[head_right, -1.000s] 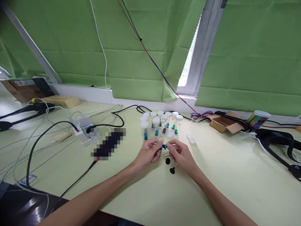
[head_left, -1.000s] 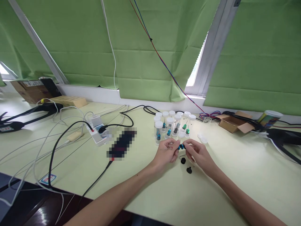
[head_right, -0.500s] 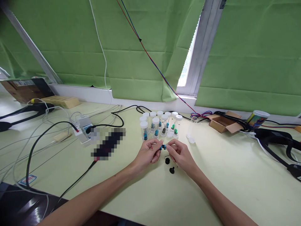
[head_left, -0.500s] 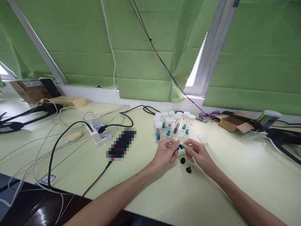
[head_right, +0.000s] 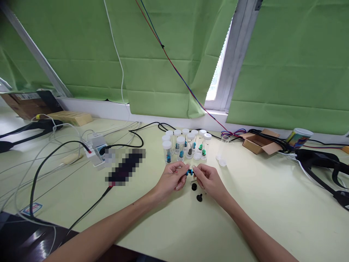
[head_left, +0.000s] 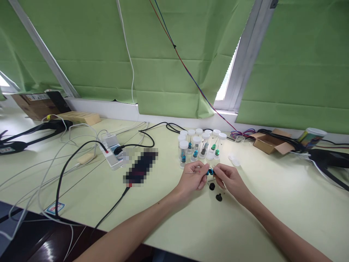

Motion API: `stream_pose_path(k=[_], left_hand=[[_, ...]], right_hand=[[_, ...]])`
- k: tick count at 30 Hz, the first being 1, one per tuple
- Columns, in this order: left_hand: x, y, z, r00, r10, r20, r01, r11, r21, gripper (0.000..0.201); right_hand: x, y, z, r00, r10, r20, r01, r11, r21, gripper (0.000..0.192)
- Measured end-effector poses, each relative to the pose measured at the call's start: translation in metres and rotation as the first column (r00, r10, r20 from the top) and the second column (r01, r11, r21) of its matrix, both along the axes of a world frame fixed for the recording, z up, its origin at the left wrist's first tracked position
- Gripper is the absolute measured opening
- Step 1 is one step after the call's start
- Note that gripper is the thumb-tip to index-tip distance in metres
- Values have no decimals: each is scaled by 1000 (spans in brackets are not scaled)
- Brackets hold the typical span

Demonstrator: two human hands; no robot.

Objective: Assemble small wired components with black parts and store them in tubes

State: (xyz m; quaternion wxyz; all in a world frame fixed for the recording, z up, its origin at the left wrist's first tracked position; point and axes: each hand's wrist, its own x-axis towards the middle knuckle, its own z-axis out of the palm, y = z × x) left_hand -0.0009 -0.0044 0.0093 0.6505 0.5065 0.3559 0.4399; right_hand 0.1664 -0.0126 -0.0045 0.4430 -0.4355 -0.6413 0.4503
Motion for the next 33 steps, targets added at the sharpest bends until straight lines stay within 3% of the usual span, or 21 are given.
stream_pose_path(k=[9,20,33], left_hand=[[0,0,-1,1000,-8,15,7,1000,16,43],[0,0,1,1000,18,-4,-18,1000,7,41],[-1,-1,0,998,-55,-34,57,996,71,42]], right_hand=[[-2,2,-1,1000,-13,19,13,1000,2,48],[0,-2,1,998,54,-7,-54,998,-7,31],[0,1,1,998,57,-36,-59,998,-30,47]])
